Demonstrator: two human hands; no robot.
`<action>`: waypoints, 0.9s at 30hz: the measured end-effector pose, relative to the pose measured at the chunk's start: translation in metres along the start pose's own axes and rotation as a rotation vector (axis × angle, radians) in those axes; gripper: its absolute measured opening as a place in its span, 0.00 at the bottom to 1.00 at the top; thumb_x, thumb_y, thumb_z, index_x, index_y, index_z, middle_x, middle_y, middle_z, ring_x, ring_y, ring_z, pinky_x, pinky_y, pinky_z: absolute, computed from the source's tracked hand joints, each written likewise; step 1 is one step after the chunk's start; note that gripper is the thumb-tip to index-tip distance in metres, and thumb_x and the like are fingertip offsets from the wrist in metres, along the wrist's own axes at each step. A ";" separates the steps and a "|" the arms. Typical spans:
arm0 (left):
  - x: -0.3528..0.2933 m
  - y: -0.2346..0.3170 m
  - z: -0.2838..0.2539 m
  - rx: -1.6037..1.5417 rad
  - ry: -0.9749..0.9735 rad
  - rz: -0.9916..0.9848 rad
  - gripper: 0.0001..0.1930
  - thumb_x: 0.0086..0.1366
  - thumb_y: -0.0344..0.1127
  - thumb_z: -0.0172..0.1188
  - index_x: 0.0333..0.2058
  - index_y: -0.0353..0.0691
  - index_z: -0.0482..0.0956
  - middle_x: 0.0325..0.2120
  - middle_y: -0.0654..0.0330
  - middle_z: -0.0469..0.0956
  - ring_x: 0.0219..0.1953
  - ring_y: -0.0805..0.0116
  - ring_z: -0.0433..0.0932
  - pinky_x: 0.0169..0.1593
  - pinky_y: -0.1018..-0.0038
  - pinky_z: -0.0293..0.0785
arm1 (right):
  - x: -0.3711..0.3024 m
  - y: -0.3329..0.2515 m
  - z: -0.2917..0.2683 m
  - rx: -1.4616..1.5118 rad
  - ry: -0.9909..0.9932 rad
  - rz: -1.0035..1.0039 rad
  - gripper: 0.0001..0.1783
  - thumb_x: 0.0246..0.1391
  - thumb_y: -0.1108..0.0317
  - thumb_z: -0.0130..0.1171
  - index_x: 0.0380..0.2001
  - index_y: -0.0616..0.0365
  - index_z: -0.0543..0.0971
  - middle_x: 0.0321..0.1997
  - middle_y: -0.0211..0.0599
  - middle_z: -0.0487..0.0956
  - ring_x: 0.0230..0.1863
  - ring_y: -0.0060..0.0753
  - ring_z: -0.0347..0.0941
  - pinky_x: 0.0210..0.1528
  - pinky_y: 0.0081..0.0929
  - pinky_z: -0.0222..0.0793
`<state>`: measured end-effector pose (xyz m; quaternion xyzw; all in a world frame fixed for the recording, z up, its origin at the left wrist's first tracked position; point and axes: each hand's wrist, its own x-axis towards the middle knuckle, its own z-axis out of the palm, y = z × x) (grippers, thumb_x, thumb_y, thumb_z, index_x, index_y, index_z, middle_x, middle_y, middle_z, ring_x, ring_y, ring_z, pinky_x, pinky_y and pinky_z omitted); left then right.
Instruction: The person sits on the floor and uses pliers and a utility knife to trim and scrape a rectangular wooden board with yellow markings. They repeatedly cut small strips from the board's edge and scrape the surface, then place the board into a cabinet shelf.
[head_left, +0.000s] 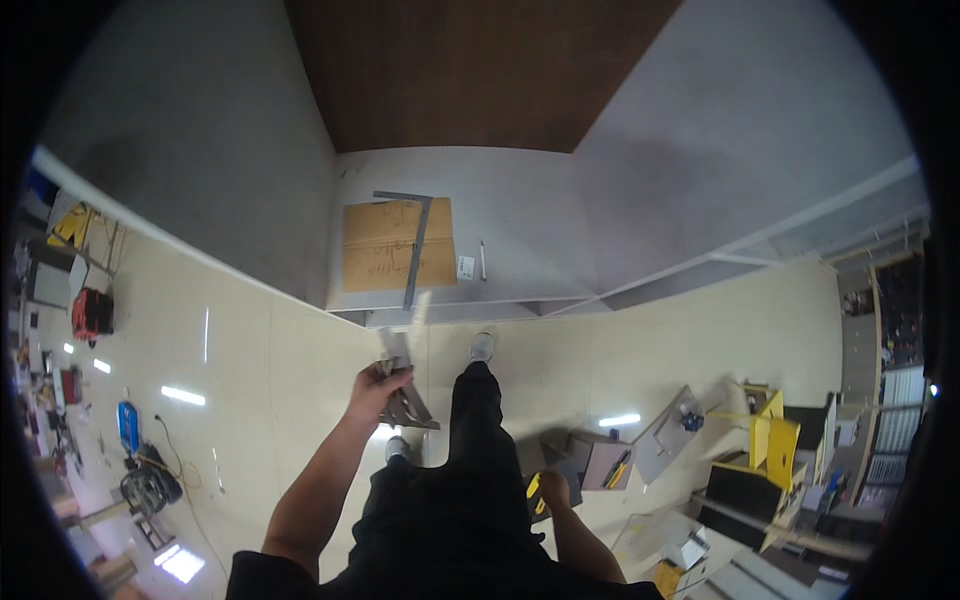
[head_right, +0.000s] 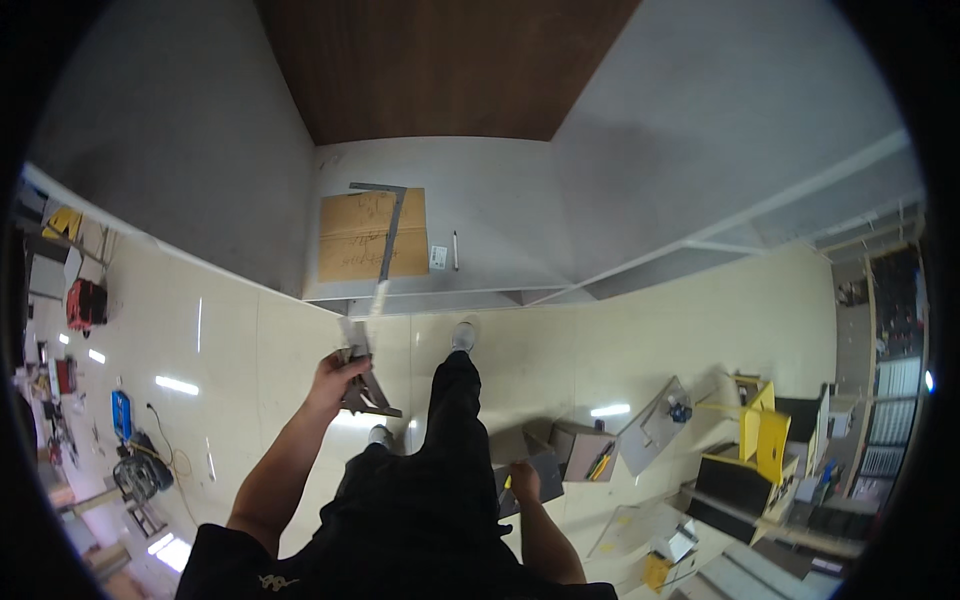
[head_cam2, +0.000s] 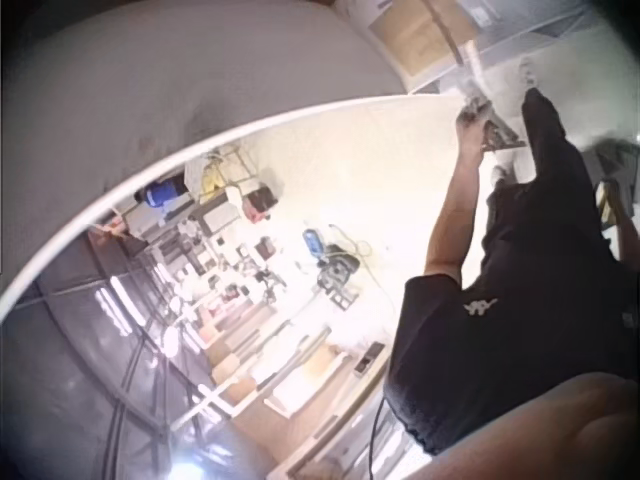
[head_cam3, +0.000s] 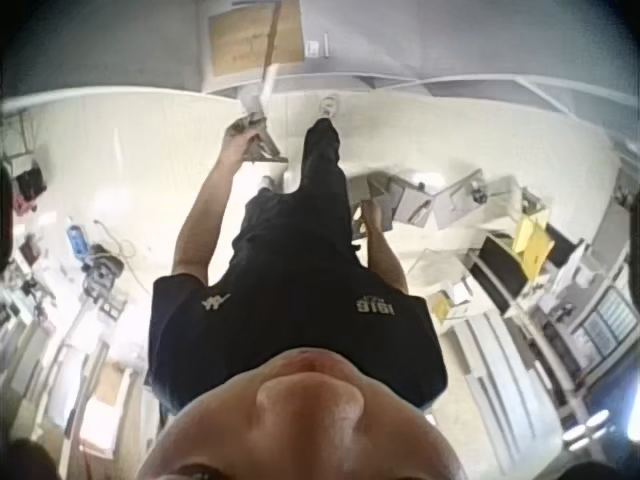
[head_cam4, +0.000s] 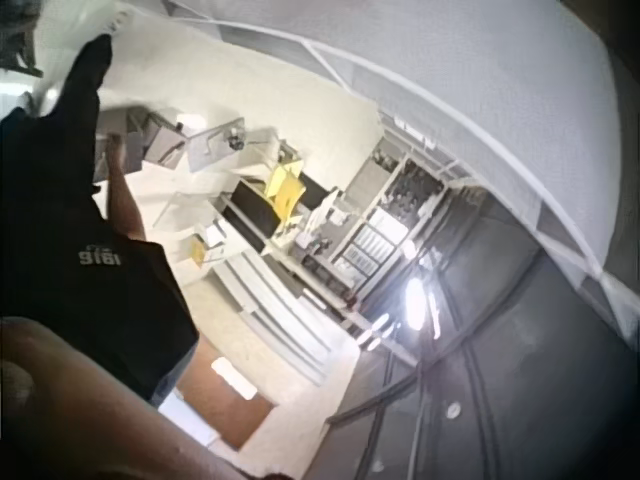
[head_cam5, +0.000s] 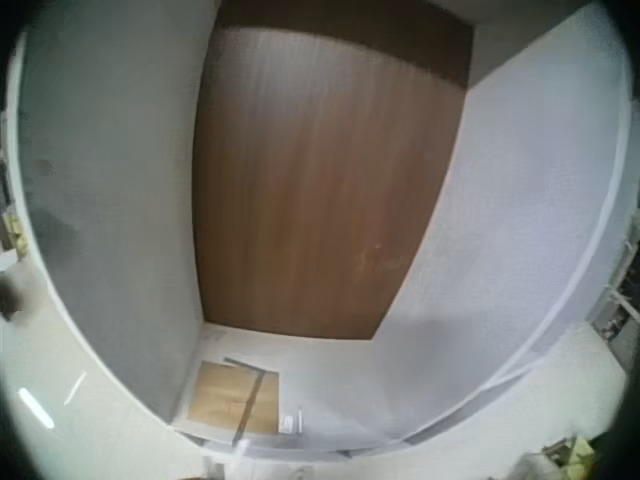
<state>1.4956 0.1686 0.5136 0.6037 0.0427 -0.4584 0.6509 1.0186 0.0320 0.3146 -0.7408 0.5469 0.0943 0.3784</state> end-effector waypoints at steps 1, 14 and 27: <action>0.021 -0.003 0.018 -0.020 -0.031 -0.045 0.11 0.57 0.32 0.67 0.35 0.34 0.77 0.26 0.60 0.78 0.26 0.72 0.78 0.30 0.76 0.73 | 0.029 -0.061 -0.016 0.043 0.003 -0.007 0.15 0.54 0.59 0.51 0.29 0.58 0.79 0.34 0.47 0.79 0.41 0.53 0.76 0.42 0.48 0.69; 0.324 -0.031 0.240 0.146 0.009 -0.139 0.16 0.49 0.37 0.66 0.33 0.30 0.81 0.23 0.57 0.80 0.27 0.70 0.78 0.32 0.72 0.74 | 0.408 -0.348 -0.133 0.972 0.007 -0.109 0.18 0.67 0.57 0.44 0.34 0.59 0.75 0.29 0.36 0.79 0.28 0.26 0.74 0.31 0.24 0.67; 0.477 -0.061 0.209 0.828 0.402 0.449 0.30 0.47 0.49 0.71 0.45 0.36 0.76 0.36 0.52 0.82 0.38 0.60 0.81 0.44 0.63 0.77 | 0.354 -0.412 -0.221 1.080 -0.262 -0.123 0.15 0.68 0.61 0.44 0.40 0.62 0.73 0.20 0.26 0.69 0.20 0.17 0.60 0.24 0.17 0.55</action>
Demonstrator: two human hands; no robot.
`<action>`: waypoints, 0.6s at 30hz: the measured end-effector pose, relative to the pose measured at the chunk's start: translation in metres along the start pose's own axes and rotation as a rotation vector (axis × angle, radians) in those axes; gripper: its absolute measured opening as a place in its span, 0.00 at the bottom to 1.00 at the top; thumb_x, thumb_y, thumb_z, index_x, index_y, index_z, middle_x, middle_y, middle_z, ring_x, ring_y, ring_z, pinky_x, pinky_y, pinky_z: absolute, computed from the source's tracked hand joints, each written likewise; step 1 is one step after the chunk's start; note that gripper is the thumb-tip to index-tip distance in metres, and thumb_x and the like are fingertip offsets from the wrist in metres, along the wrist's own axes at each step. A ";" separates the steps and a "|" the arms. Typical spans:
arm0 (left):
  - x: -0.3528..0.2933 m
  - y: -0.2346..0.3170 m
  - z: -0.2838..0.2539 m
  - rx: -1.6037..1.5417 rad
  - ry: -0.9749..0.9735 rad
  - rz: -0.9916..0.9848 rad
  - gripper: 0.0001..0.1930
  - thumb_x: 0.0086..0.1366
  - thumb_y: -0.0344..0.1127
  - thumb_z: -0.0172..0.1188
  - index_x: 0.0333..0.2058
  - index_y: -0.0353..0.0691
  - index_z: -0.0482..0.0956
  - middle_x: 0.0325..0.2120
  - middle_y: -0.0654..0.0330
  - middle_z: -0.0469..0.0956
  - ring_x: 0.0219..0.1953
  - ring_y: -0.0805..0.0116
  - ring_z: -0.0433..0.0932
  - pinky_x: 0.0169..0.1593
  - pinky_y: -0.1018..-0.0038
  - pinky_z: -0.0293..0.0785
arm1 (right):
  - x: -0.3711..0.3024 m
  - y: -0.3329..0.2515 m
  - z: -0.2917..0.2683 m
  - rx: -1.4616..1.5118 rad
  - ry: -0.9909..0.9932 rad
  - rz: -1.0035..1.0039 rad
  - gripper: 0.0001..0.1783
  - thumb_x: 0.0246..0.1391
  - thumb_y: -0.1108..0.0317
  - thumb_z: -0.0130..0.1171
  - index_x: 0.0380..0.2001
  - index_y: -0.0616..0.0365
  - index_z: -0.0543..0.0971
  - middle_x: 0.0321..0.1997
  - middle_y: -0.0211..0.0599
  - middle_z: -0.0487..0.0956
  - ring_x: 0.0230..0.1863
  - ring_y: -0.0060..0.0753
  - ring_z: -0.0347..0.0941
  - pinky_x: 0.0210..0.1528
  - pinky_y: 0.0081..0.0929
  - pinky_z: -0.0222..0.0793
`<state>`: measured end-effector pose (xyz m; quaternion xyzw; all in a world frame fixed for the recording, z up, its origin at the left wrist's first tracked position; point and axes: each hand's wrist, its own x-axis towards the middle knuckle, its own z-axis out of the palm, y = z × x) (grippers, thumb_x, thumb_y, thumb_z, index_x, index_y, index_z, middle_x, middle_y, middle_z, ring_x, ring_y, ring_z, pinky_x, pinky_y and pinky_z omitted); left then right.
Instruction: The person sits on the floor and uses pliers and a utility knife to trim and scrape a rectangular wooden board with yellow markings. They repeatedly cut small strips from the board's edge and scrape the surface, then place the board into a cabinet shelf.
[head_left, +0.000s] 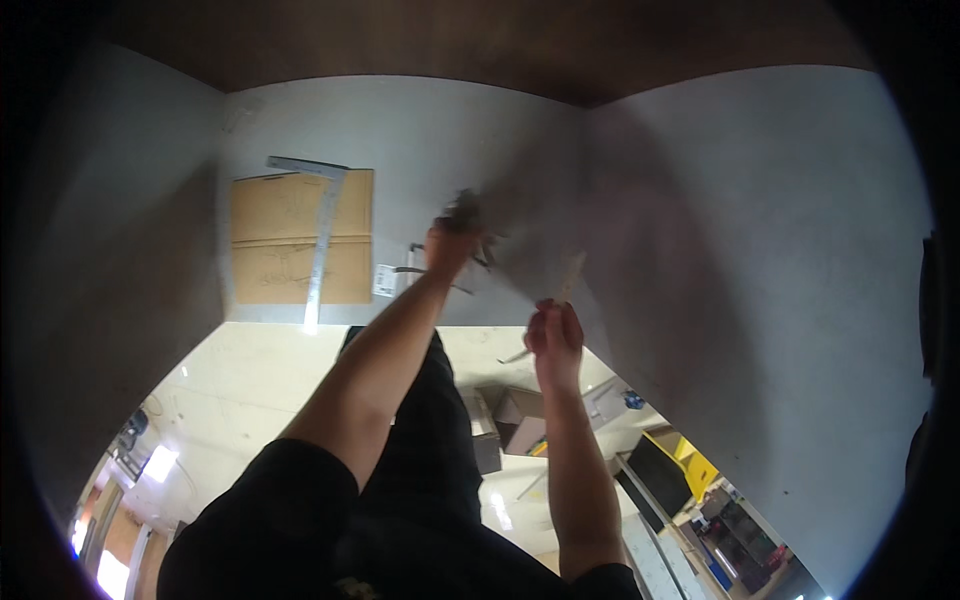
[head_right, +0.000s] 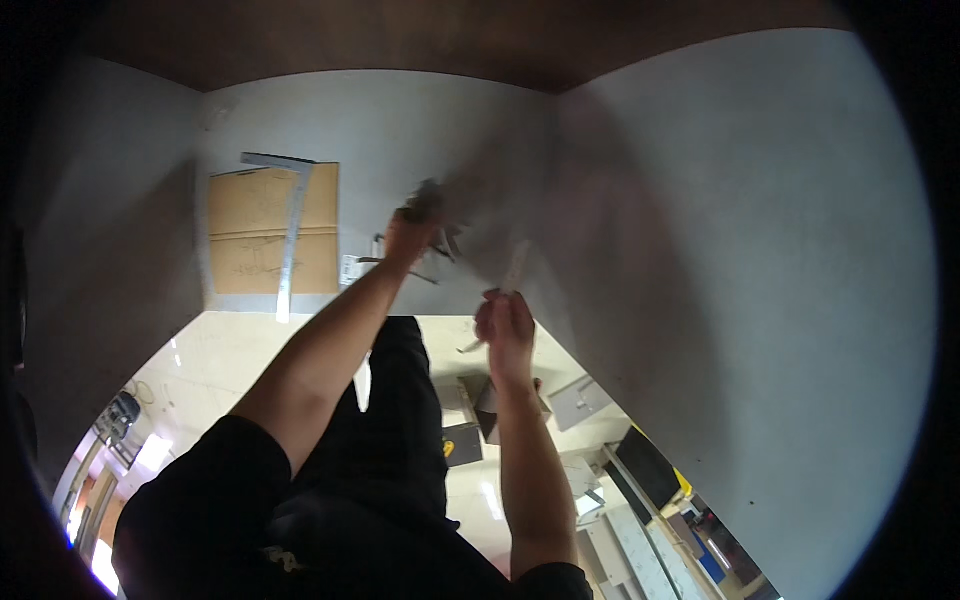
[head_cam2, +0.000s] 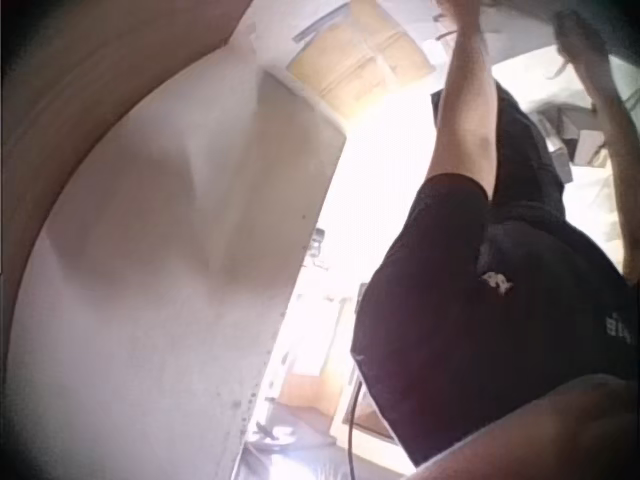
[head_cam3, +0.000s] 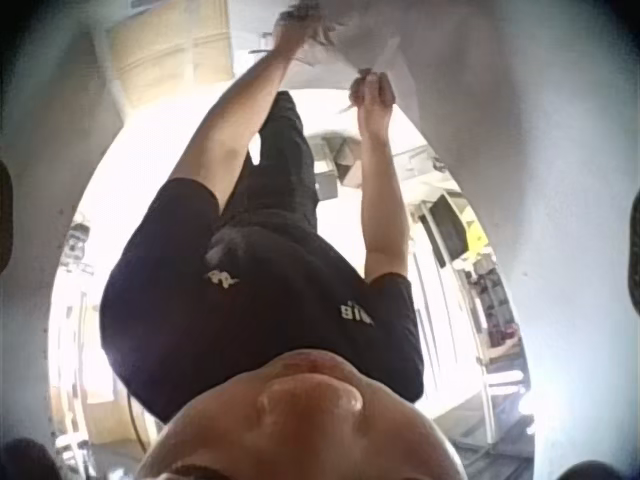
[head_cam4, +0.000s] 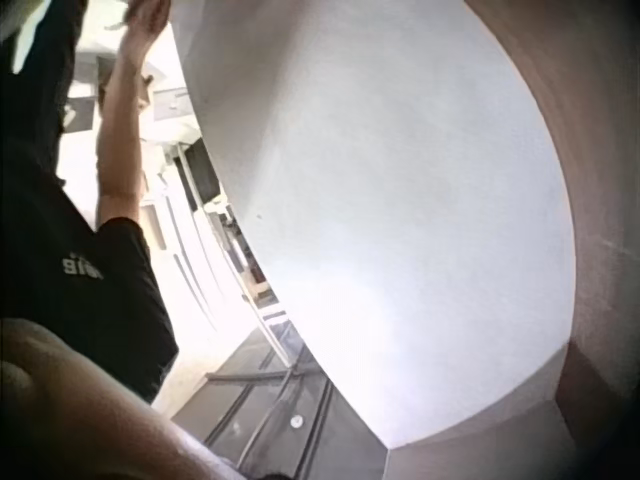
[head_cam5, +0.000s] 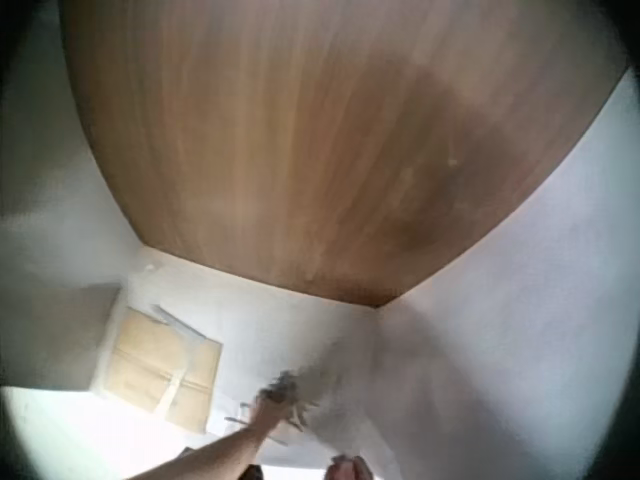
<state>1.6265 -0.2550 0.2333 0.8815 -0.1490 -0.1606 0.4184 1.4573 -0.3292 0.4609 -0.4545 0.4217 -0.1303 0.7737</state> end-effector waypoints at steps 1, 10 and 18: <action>-0.003 0.025 0.005 -0.163 -0.134 -0.153 0.35 0.48 0.52 0.70 0.50 0.37 0.72 0.44 0.48 0.76 0.47 0.54 0.74 0.52 0.60 0.70 | -0.005 0.004 -0.017 -0.071 0.053 -0.006 0.15 0.68 0.60 0.45 0.40 0.62 0.74 0.20 0.26 0.69 0.21 0.17 0.61 0.24 0.17 0.56; 0.001 -0.016 -0.115 0.192 0.176 -0.301 0.29 0.56 0.49 0.62 0.54 0.45 0.66 0.46 0.50 0.70 0.48 0.48 0.71 0.47 0.55 0.69 | -0.162 0.198 -0.219 -0.960 0.081 0.549 0.14 0.64 0.59 0.50 0.37 0.58 0.78 0.21 0.33 0.76 0.16 0.22 0.68 0.19 0.22 0.67; -0.006 -0.099 -0.171 0.698 -0.019 -0.395 0.25 0.60 0.55 0.58 0.50 0.46 0.72 0.50 0.55 0.69 0.55 0.55 0.66 0.54 0.56 0.62 | -0.287 0.156 -0.175 -0.552 0.429 0.814 0.25 0.63 0.46 0.51 0.40 0.61 0.77 0.24 0.36 0.77 0.17 0.20 0.68 0.18 0.18 0.64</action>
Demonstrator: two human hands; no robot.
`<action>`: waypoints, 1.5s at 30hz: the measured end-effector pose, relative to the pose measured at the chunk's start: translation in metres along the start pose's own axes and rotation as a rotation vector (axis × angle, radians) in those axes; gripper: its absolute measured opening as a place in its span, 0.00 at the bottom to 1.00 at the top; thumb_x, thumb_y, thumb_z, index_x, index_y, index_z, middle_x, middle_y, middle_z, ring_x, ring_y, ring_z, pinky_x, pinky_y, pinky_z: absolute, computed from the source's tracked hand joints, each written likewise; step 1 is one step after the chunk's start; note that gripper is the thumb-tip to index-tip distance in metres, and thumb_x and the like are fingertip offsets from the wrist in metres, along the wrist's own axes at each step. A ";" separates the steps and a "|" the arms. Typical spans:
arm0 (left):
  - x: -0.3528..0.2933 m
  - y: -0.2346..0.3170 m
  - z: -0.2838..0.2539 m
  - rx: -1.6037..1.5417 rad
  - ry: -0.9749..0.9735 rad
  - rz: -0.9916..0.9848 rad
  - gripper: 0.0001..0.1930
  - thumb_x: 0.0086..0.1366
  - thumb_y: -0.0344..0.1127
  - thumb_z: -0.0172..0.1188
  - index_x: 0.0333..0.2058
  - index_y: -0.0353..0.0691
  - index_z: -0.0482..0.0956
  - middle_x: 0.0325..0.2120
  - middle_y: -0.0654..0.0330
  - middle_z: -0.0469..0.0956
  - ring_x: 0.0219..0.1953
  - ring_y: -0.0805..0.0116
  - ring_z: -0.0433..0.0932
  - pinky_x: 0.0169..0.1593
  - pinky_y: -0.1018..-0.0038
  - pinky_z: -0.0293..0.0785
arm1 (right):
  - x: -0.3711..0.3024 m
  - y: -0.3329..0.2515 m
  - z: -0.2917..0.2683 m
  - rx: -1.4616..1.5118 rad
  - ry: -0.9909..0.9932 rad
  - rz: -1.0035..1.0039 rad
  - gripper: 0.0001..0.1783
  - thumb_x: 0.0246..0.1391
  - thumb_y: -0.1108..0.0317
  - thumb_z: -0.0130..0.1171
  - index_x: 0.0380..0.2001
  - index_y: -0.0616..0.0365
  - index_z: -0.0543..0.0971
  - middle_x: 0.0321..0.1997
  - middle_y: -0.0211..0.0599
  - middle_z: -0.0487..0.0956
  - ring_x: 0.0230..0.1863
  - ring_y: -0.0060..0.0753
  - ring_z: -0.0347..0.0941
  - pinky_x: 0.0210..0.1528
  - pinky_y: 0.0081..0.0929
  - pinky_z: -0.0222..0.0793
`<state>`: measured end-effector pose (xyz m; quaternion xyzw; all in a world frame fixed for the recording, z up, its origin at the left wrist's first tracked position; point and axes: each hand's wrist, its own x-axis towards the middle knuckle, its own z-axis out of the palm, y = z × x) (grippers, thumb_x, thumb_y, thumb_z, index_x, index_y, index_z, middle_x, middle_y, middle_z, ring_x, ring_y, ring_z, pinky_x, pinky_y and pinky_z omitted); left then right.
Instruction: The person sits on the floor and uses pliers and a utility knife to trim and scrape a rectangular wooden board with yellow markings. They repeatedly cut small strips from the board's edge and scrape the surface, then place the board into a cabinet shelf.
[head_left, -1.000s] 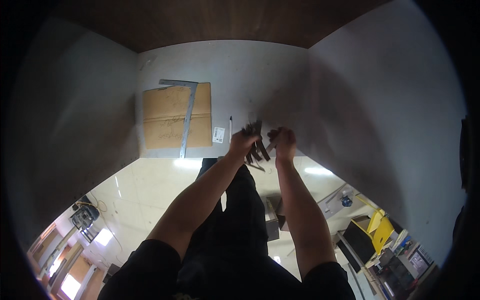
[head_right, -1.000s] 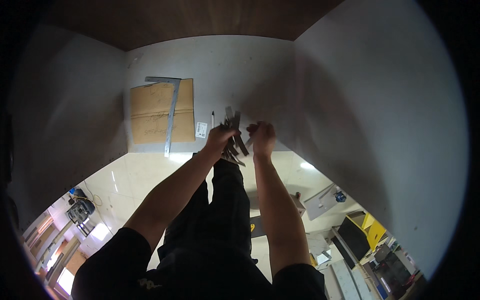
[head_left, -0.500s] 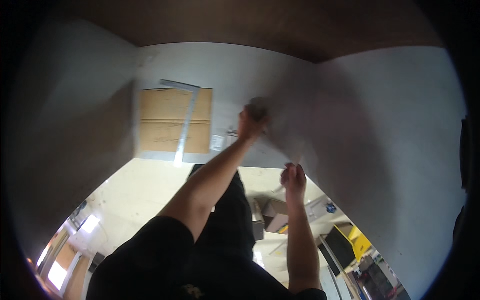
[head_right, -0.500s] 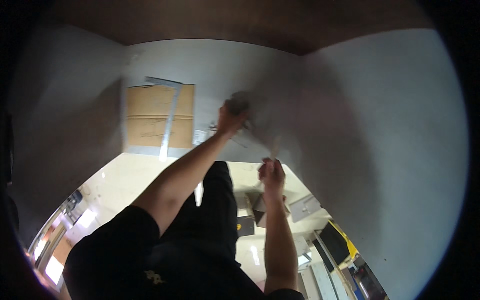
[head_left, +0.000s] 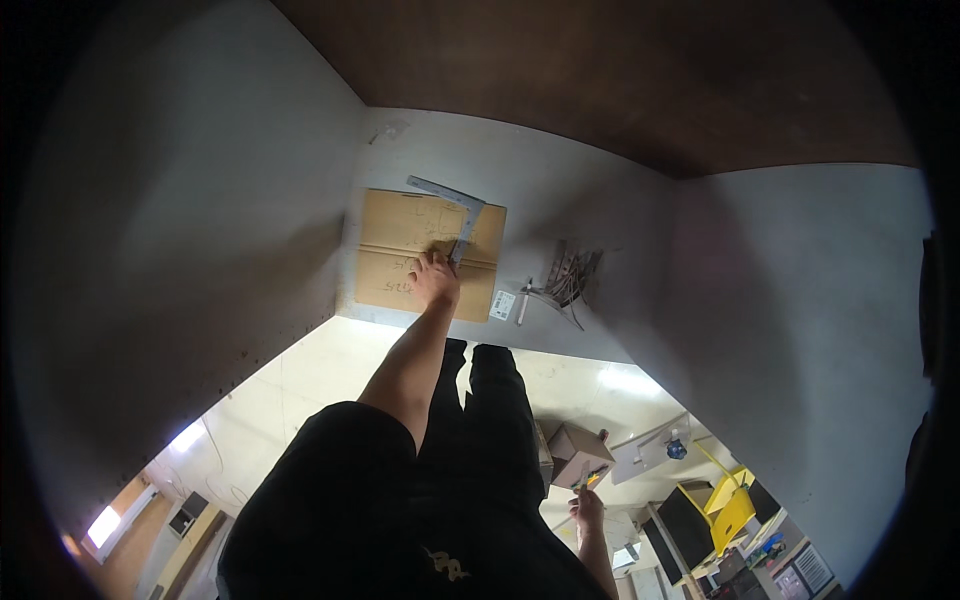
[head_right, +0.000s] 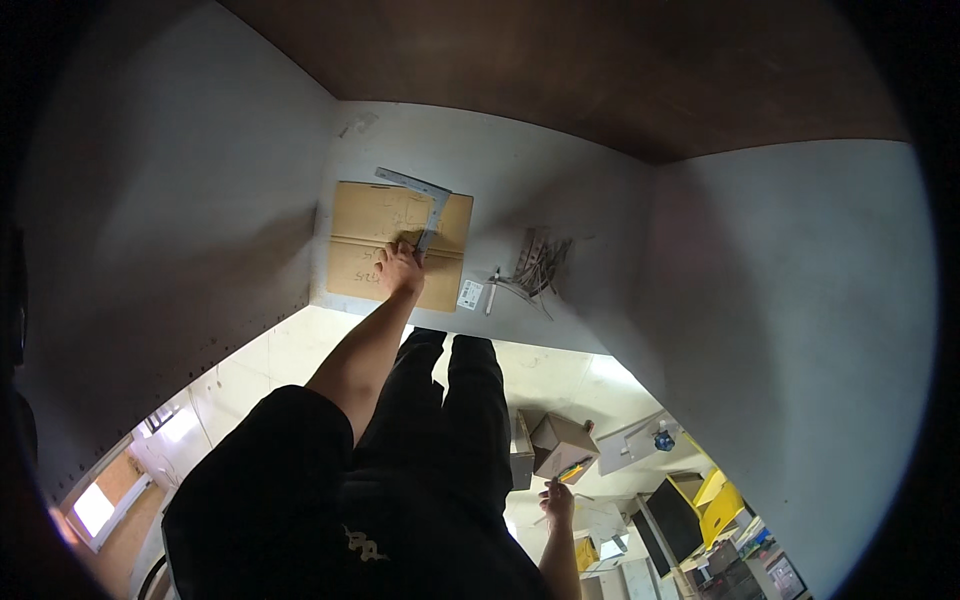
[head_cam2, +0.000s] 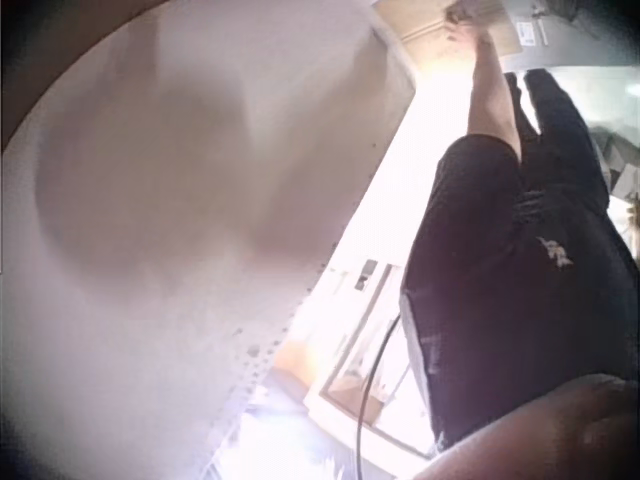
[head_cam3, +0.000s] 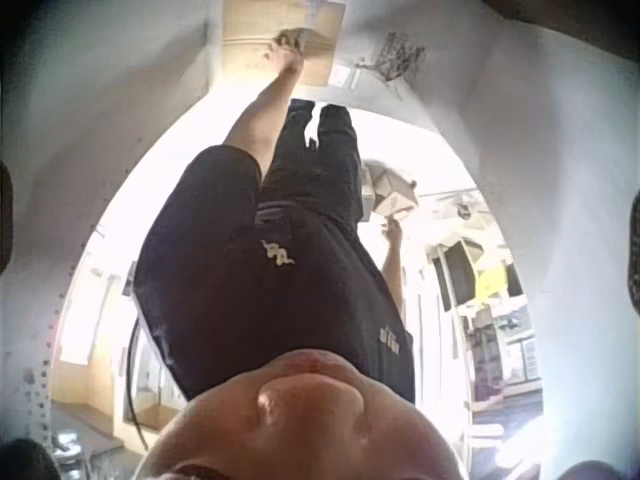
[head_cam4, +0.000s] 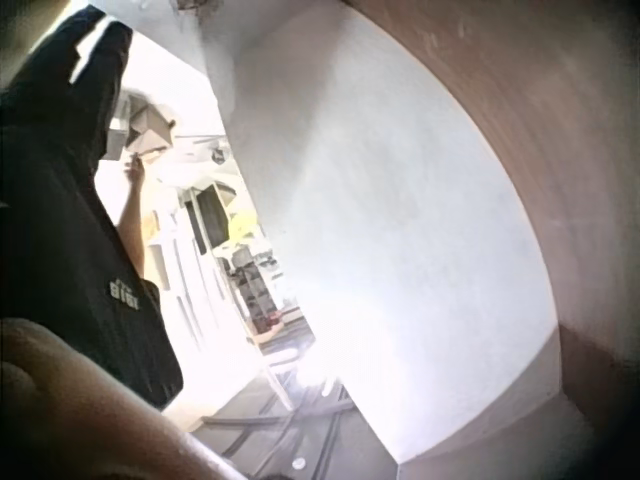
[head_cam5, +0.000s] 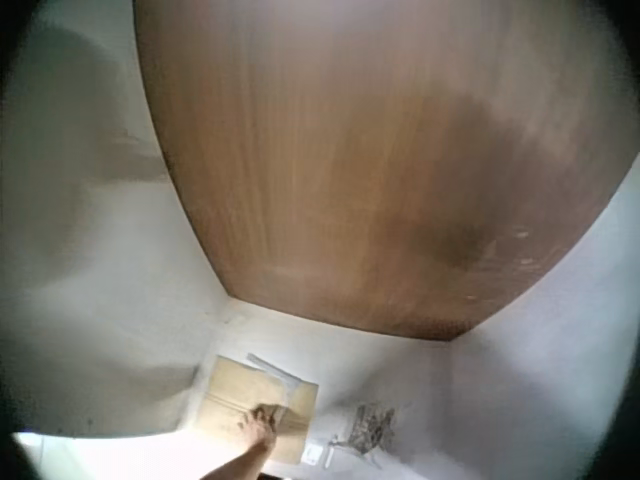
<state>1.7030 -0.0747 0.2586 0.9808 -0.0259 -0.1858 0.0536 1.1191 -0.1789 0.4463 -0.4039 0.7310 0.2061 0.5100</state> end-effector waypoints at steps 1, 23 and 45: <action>-0.009 0.015 -0.008 -0.069 -0.087 -0.011 0.26 0.59 0.56 0.58 0.50 0.46 0.72 0.51 0.56 0.69 0.56 0.56 0.65 0.56 0.56 0.61 | -0.026 -0.022 0.005 0.024 0.037 -0.049 0.24 0.64 0.47 0.50 0.41 0.61 0.77 0.23 0.34 0.76 0.17 0.17 0.66 0.19 0.16 0.63; -0.201 -0.006 -0.284 -0.893 -0.631 0.693 0.15 0.64 0.27 0.58 0.50 0.33 0.76 0.23 0.59 0.75 0.21 0.74 0.77 0.26 0.77 0.73 | -0.152 -0.283 0.083 0.573 -0.342 -1.144 0.12 0.64 0.71 0.48 0.49 0.60 0.71 0.29 0.23 0.70 0.26 0.13 0.60 0.28 0.13 0.56; -0.336 0.107 -0.461 -0.920 -0.294 1.617 0.09 0.63 0.31 0.62 0.39 0.35 0.79 0.29 0.58 0.76 0.27 0.66 0.76 0.31 0.72 0.71 | -0.354 -0.279 -0.008 0.216 -0.349 -1.572 0.11 0.55 0.68 0.61 0.37 0.65 0.77 0.25 0.33 0.76 0.26 0.21 0.70 0.30 0.21 0.65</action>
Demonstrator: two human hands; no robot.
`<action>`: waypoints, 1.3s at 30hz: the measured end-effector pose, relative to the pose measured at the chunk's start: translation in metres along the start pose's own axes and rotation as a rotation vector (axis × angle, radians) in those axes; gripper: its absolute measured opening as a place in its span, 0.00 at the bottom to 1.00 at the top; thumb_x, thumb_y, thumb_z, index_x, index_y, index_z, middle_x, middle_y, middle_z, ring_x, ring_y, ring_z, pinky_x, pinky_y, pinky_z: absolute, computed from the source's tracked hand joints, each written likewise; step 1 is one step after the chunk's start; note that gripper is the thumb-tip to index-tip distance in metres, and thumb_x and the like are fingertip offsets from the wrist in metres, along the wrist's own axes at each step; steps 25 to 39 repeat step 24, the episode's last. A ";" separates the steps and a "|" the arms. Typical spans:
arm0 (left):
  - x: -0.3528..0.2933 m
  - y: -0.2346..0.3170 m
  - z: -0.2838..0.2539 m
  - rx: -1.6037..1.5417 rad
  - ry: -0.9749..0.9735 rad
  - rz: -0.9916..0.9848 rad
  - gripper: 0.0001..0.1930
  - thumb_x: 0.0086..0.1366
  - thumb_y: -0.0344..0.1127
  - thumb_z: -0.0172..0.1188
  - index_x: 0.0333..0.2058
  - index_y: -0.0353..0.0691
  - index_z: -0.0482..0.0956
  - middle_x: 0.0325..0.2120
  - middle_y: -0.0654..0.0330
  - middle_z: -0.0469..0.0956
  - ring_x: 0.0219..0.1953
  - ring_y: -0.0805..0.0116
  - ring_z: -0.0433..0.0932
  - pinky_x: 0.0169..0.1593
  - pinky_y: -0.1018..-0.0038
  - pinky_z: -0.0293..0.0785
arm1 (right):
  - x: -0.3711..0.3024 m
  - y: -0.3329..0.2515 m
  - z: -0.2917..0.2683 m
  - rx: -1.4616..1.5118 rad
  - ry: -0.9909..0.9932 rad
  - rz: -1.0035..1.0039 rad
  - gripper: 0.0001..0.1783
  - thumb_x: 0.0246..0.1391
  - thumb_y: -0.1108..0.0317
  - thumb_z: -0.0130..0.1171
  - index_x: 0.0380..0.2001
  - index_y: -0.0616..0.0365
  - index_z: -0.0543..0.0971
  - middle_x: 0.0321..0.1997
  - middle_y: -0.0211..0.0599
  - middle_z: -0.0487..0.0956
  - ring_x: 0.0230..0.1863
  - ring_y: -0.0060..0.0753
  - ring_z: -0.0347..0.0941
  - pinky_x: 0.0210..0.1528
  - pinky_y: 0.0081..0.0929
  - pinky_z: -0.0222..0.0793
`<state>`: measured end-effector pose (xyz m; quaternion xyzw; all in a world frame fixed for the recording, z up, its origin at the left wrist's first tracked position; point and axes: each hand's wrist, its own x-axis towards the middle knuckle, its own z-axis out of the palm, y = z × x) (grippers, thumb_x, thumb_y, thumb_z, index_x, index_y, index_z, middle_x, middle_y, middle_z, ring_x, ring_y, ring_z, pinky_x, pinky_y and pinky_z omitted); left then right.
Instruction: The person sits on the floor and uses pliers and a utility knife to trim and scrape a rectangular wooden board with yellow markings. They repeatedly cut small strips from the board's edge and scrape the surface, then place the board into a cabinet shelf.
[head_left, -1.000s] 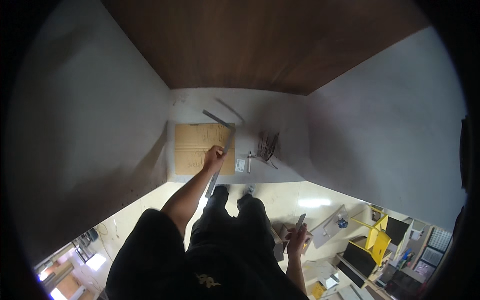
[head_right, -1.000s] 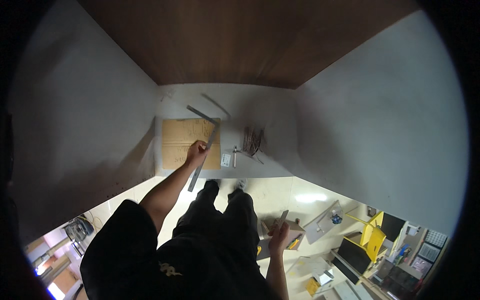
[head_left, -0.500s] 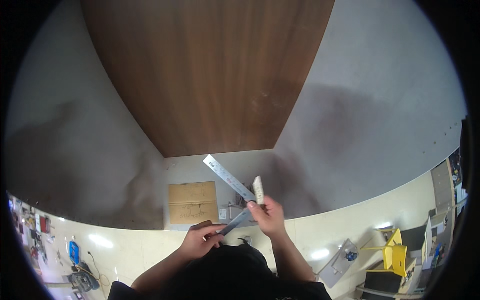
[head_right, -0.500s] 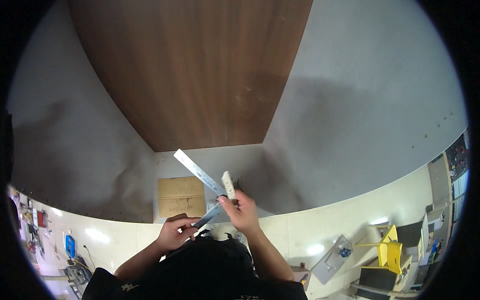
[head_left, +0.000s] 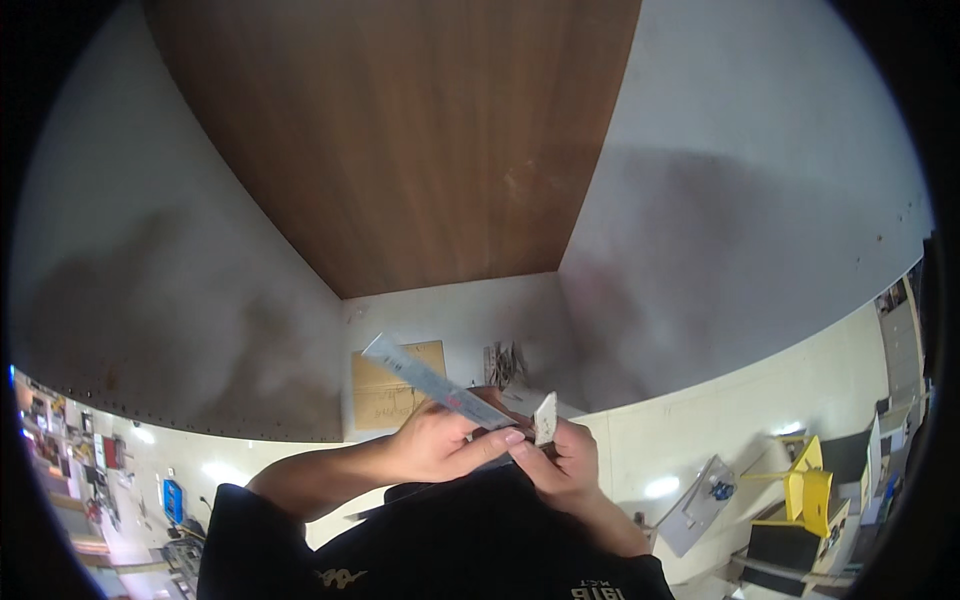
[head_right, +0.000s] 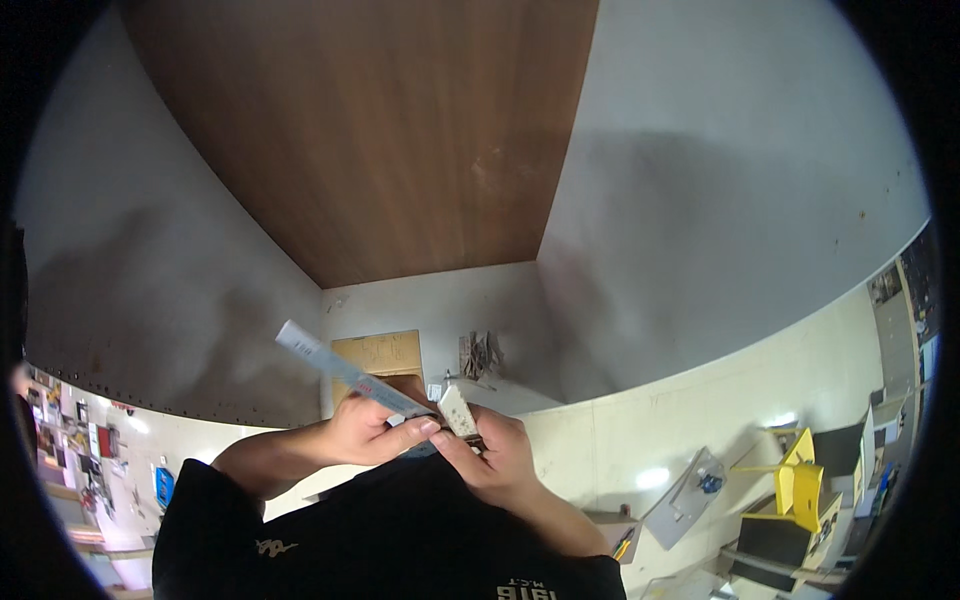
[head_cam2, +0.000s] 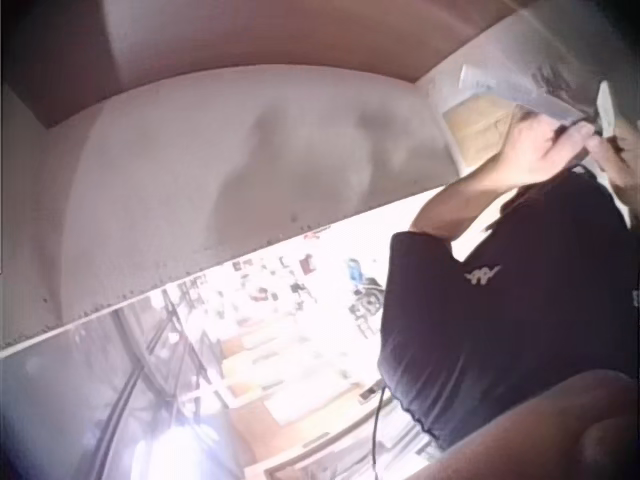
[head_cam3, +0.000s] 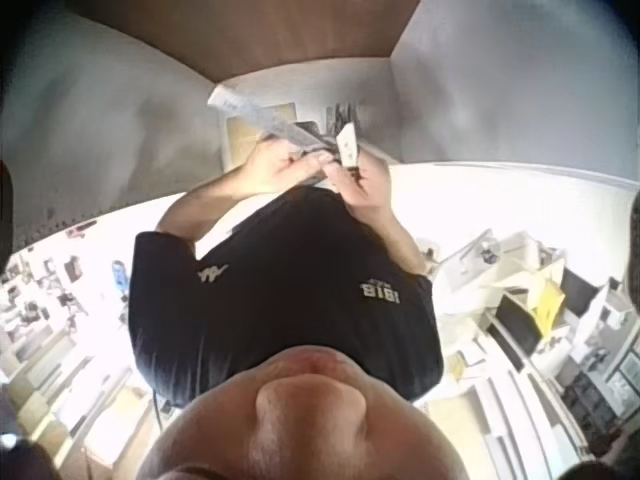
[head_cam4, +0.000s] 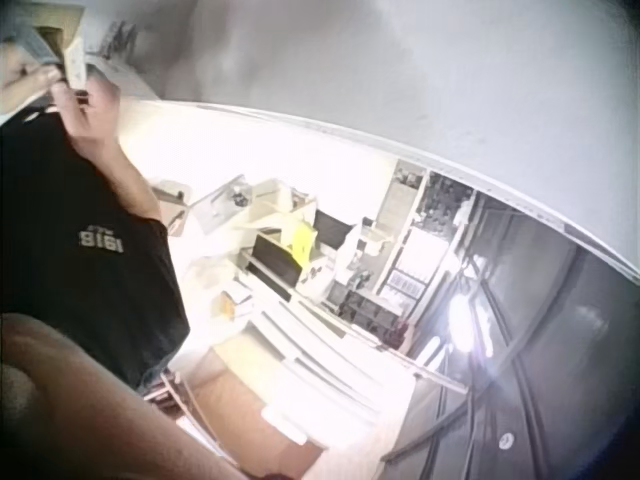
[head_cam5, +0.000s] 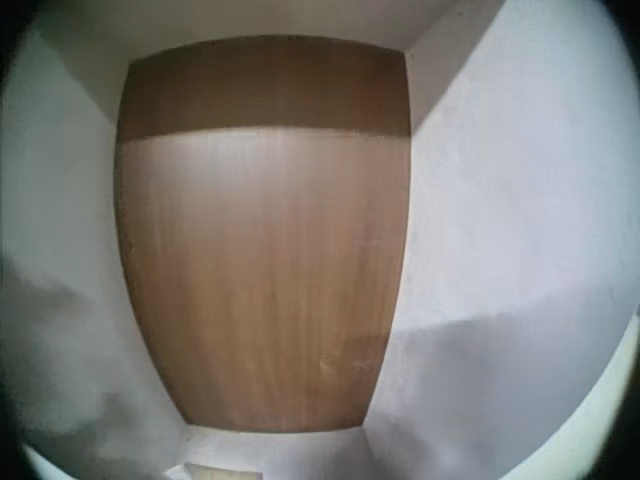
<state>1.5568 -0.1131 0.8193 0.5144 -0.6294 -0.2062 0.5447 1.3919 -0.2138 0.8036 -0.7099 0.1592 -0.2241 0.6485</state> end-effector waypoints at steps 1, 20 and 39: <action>0.003 0.002 0.003 0.015 -0.001 0.020 0.07 0.62 0.31 0.62 0.37 0.35 0.80 0.28 0.58 0.76 0.26 0.66 0.75 0.29 0.72 0.70 | -0.002 -0.002 -0.007 -0.025 -0.026 -0.050 0.11 0.56 0.68 0.61 0.38 0.65 0.76 0.27 0.34 0.76 0.27 0.24 0.70 0.30 0.23 0.66; 0.031 0.039 -0.002 -0.509 -0.283 -0.396 0.07 0.67 0.33 0.59 0.33 0.34 0.79 0.17 0.67 0.74 0.18 0.82 0.68 0.23 0.81 0.61 | 0.006 -0.017 -0.028 0.298 0.176 -0.427 0.06 0.64 0.71 0.51 0.39 0.62 0.67 0.38 0.45 0.72 0.40 0.37 0.73 0.46 0.35 0.70; 0.013 0.026 0.018 -0.817 0.014 -0.579 0.05 0.67 0.31 0.57 0.37 0.35 0.77 0.21 0.65 0.74 0.23 0.82 0.68 0.27 0.83 0.63 | 0.003 -0.002 -0.019 0.364 0.080 -0.331 0.14 0.65 0.71 0.48 0.51 0.56 0.62 0.42 0.49 0.73 0.41 0.38 0.74 0.49 0.37 0.71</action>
